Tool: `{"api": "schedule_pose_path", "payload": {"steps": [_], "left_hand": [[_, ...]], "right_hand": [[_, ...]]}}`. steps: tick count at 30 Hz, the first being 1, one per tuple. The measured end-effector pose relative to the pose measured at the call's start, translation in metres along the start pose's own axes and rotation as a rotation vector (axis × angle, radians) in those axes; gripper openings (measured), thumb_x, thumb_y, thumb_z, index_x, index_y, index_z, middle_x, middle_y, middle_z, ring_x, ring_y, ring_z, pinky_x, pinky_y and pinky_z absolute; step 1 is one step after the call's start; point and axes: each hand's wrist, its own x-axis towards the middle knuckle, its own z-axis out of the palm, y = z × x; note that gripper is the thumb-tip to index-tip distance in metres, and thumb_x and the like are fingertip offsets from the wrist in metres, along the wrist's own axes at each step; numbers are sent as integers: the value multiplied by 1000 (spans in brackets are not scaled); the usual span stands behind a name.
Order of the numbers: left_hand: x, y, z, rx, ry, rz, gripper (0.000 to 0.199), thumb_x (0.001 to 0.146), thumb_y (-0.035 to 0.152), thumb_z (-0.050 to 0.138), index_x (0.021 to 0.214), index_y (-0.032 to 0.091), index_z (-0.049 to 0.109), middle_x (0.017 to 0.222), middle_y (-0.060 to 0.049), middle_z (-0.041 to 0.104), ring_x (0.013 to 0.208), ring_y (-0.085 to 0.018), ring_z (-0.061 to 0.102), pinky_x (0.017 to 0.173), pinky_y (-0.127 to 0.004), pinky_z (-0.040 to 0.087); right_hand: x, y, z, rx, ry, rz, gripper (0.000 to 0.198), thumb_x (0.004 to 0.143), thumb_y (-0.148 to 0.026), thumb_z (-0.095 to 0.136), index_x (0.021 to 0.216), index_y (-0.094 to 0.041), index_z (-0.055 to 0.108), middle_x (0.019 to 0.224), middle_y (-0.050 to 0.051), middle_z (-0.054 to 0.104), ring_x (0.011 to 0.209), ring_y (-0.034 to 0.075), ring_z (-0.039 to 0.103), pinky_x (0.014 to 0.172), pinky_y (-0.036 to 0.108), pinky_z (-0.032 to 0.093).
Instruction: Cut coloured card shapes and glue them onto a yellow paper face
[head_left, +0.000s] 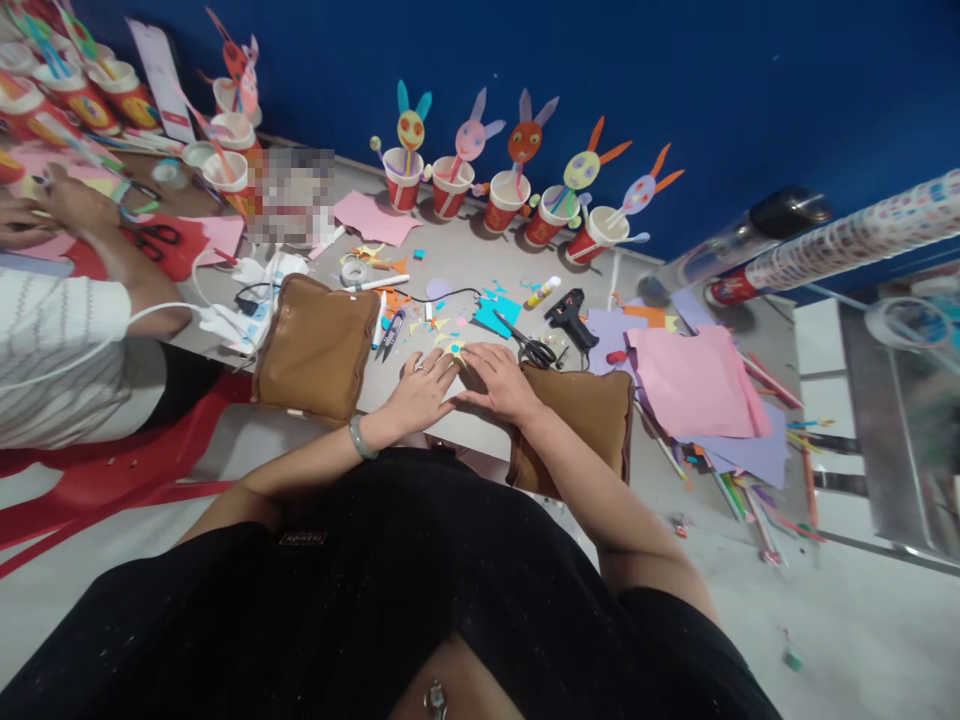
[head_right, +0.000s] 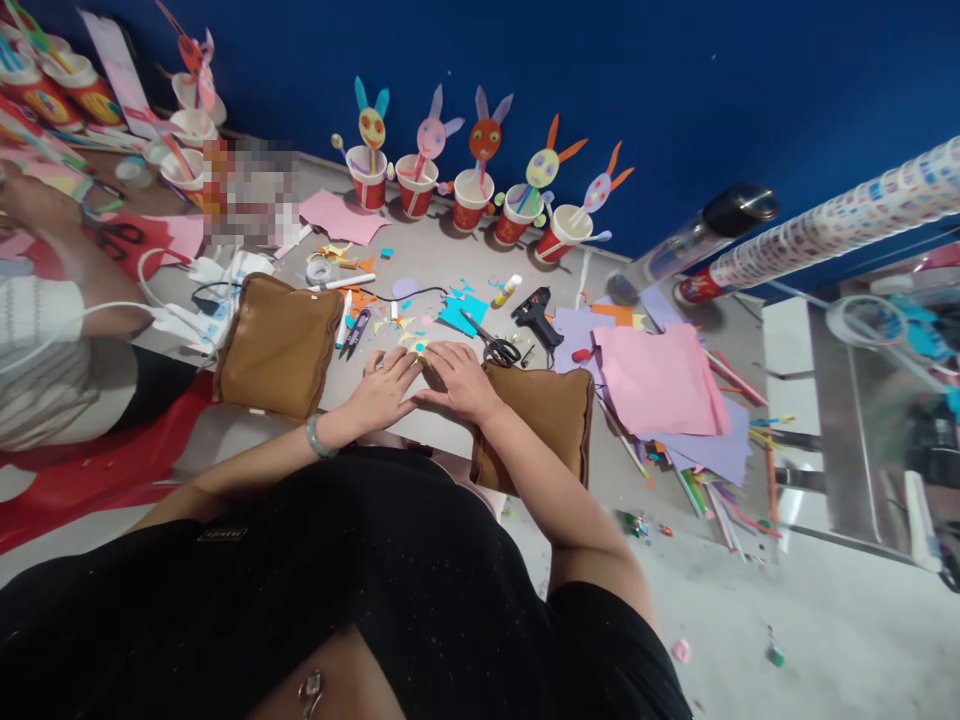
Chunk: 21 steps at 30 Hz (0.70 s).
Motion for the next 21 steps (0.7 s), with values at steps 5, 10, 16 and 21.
{"api": "schedule_pose_path", "payload": {"steps": [5,10,16,21], "left_hand": [[-1,0,0,23,20,6,57,103,46,39,147,11,51,151,-19,53,146,-37,41,118,-57,28],[-1,0,-1,29,42,20,53,102,44,44,143,13,54,149,-20,54,146,-37,41,119,-58,27],[-1,1,0,-10,51,1,58,103,45,43,147,9,49,148,-21,55,146,-37,43,119,-59,27],[0,0,2,-21,60,10,55,103,46,42,141,9,55,146,-22,56,146,-37,43,119,-59,27]], "right_hand": [[1,-2,0,3,-15,6,92,88,-84,35,146,-15,53,140,20,63,131,37,53,115,54,35],[2,0,1,46,36,51,97,86,-86,34,148,-13,49,141,21,61,130,37,53,113,52,37],[3,-3,-10,48,37,77,79,94,-75,38,144,-16,55,137,19,64,127,36,56,111,52,41],[12,1,-32,-82,213,204,47,103,-49,40,124,-18,69,125,15,71,120,33,61,108,50,45]]}}
